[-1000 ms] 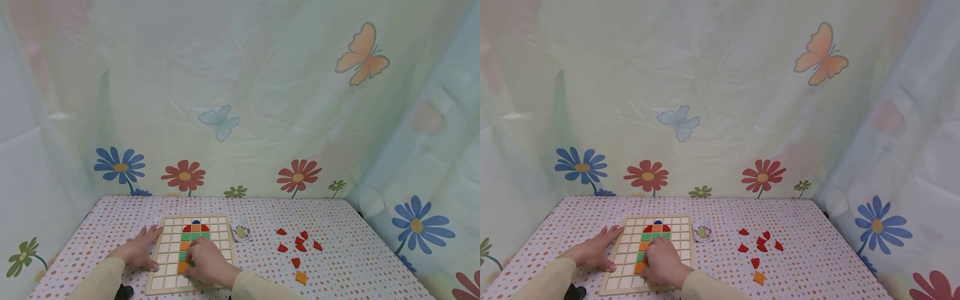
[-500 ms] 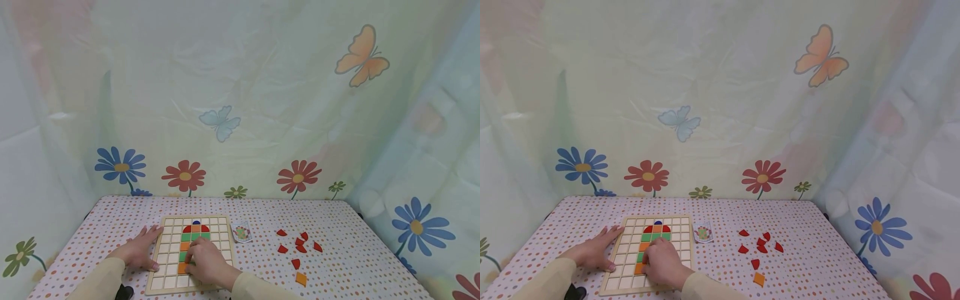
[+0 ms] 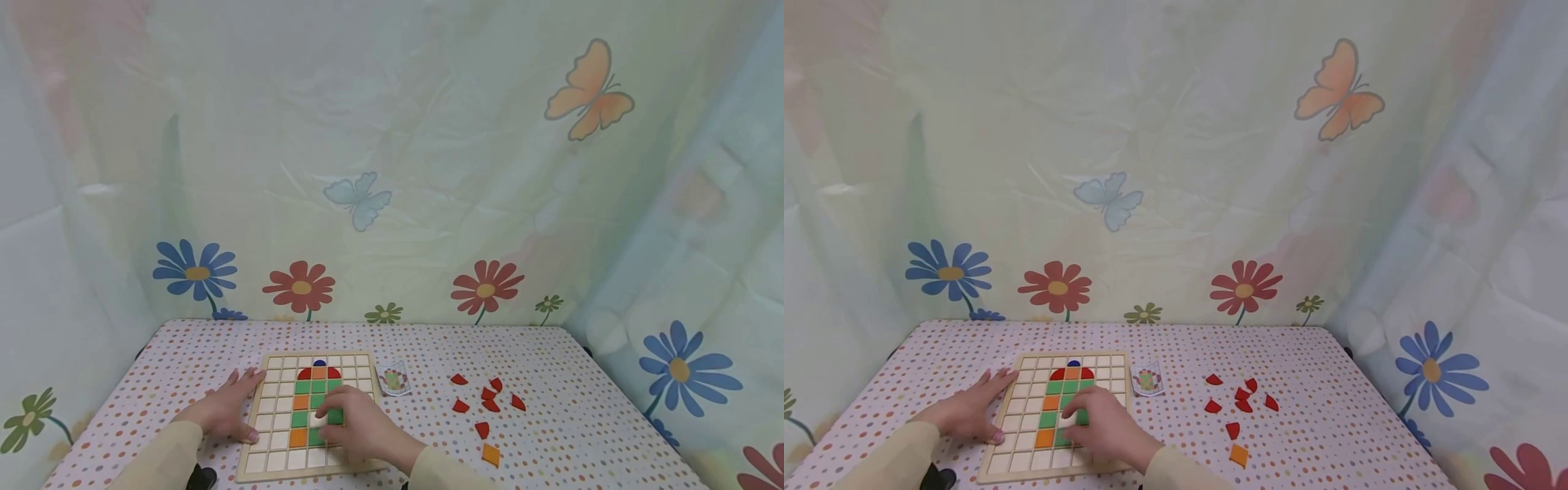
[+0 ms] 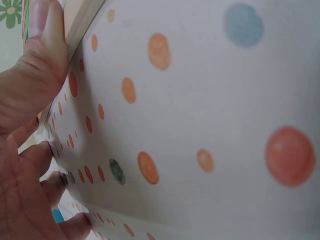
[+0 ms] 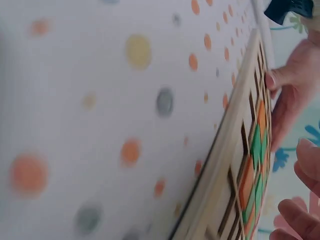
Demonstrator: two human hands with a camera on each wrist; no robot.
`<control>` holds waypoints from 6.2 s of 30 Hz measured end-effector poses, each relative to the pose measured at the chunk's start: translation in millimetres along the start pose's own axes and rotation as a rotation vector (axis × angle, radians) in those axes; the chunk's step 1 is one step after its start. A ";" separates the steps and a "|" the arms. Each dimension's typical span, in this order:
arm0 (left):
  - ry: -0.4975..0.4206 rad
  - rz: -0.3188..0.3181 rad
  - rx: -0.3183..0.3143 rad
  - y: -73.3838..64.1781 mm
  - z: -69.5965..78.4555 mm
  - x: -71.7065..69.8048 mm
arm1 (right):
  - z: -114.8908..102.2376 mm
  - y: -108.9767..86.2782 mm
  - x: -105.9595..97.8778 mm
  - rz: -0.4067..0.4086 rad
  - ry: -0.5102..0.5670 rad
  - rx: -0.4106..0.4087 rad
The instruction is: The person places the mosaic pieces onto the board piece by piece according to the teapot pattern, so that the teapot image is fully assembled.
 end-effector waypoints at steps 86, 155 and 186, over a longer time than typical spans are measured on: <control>0.012 0.003 0.017 -15.9 13.7 -2.9 | 153.2 -157.7 -73.6 0.206 -0.014 0.667; 0.004 0.033 -0.016 -1.7 4.9 2.7 | 19.2 25.4 9.3 0.063 -0.112 0.089; -0.021 0.036 -0.030 27.4 -27.4 12.1 | 24.5 12.1 2.2 0.096 0.069 0.104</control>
Point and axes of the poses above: each hand's wrist, its own y-axis towards the middle knuckle, its own x-axis out of the palm, z = x × y, the point moved 3 cm from there along y, towards the middle knuckle, and after that the axes turned 10 degrees about -y, right-handed, at the moved point
